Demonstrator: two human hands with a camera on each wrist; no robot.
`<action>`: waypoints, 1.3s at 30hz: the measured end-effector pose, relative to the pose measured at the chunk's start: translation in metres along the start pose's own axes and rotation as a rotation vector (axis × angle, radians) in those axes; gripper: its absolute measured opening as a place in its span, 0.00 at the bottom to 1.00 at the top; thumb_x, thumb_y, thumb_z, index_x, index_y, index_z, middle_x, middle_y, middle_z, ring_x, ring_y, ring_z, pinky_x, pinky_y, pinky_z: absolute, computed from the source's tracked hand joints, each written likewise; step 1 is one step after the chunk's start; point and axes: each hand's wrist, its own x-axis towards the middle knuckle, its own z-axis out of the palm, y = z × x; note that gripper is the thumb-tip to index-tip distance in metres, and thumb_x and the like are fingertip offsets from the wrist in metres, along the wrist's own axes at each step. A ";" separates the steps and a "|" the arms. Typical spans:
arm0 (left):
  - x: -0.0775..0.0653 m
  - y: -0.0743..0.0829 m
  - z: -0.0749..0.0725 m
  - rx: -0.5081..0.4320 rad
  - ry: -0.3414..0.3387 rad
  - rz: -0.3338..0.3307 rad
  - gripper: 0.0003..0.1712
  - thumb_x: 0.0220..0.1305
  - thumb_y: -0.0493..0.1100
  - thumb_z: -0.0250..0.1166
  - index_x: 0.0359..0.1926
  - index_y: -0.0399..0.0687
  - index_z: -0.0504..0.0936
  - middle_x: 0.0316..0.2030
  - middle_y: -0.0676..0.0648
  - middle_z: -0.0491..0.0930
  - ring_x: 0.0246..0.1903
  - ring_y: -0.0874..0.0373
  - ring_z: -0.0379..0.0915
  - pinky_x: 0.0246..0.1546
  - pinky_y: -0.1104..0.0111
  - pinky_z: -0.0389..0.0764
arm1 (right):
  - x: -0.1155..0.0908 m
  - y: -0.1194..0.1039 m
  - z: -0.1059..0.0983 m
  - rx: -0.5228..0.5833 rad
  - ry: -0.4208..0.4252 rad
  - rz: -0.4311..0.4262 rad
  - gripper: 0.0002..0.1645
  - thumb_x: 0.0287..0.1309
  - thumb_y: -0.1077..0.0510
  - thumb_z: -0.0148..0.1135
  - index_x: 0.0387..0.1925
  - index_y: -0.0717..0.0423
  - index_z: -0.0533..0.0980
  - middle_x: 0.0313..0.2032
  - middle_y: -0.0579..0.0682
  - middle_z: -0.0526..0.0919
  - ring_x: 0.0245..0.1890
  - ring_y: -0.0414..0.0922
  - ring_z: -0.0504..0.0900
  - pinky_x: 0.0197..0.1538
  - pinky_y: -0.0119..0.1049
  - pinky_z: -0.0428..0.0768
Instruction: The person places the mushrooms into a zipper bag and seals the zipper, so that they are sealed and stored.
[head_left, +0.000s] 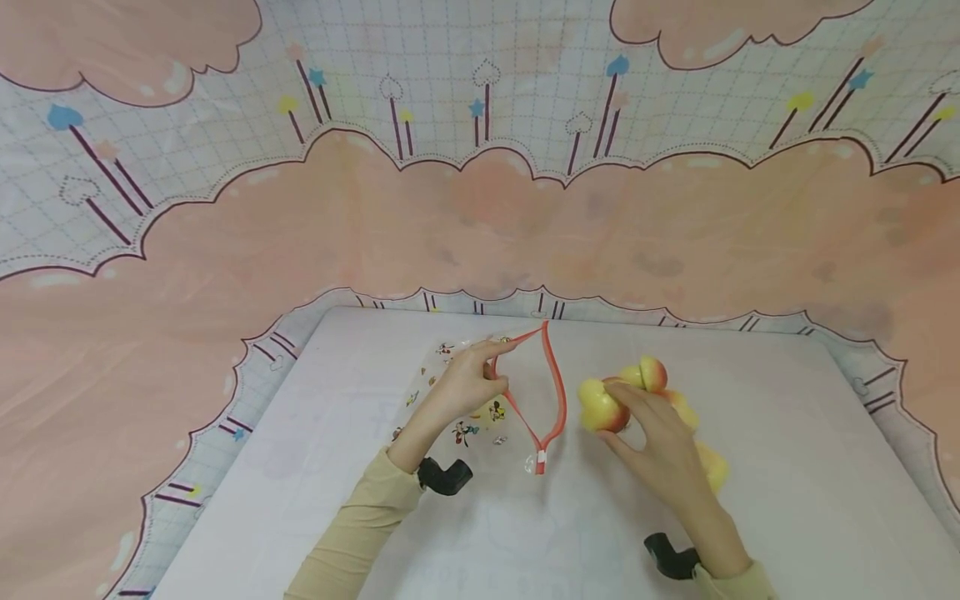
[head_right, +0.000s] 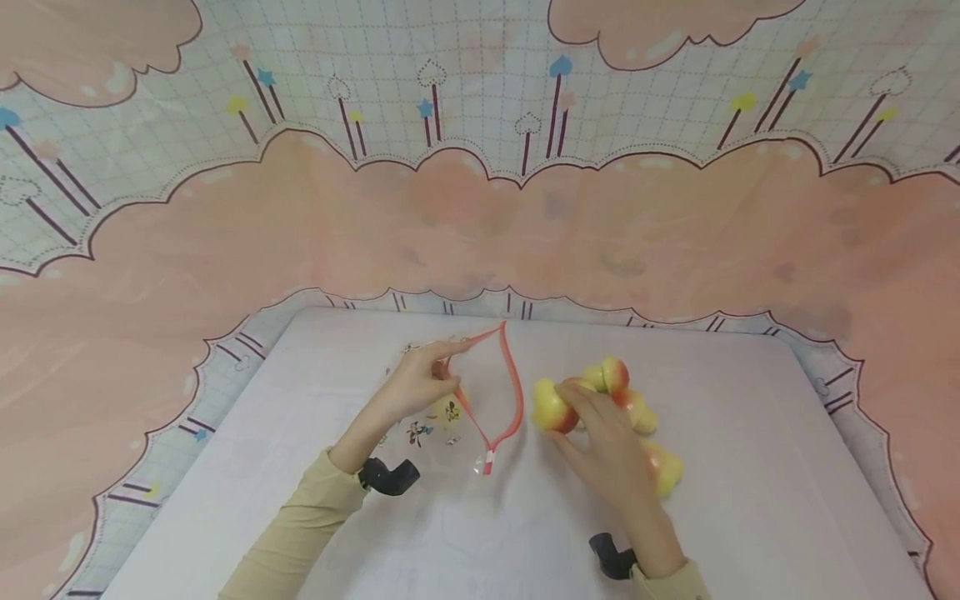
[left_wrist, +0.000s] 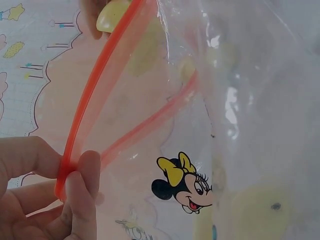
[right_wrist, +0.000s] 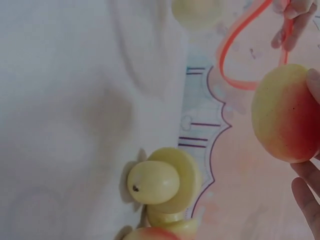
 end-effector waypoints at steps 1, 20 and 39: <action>0.000 0.000 0.000 0.001 0.001 0.005 0.33 0.54 0.32 0.62 0.64 0.47 0.73 0.67 0.40 0.67 0.20 0.64 0.66 0.19 0.74 0.66 | 0.001 -0.001 0.000 -0.003 -0.003 0.008 0.42 0.34 0.60 0.79 0.58 0.55 0.75 0.53 0.51 0.81 0.55 0.50 0.75 0.66 0.13 0.50; -0.002 0.002 0.000 0.019 -0.005 -0.019 0.34 0.55 0.32 0.62 0.65 0.49 0.73 0.70 0.39 0.62 0.19 0.63 0.64 0.22 0.73 0.67 | 0.029 -0.016 0.004 0.026 -0.096 0.067 0.38 0.44 0.51 0.76 0.60 0.48 0.74 0.57 0.46 0.79 0.58 0.47 0.74 0.61 0.42 0.70; 0.000 0.002 -0.002 0.010 0.011 0.003 0.33 0.53 0.32 0.62 0.64 0.46 0.74 0.67 0.39 0.67 0.17 0.64 0.63 0.18 0.75 0.66 | 0.054 -0.028 0.019 0.061 -0.268 0.094 0.35 0.50 0.48 0.72 0.61 0.45 0.73 0.60 0.48 0.77 0.61 0.49 0.74 0.59 0.48 0.76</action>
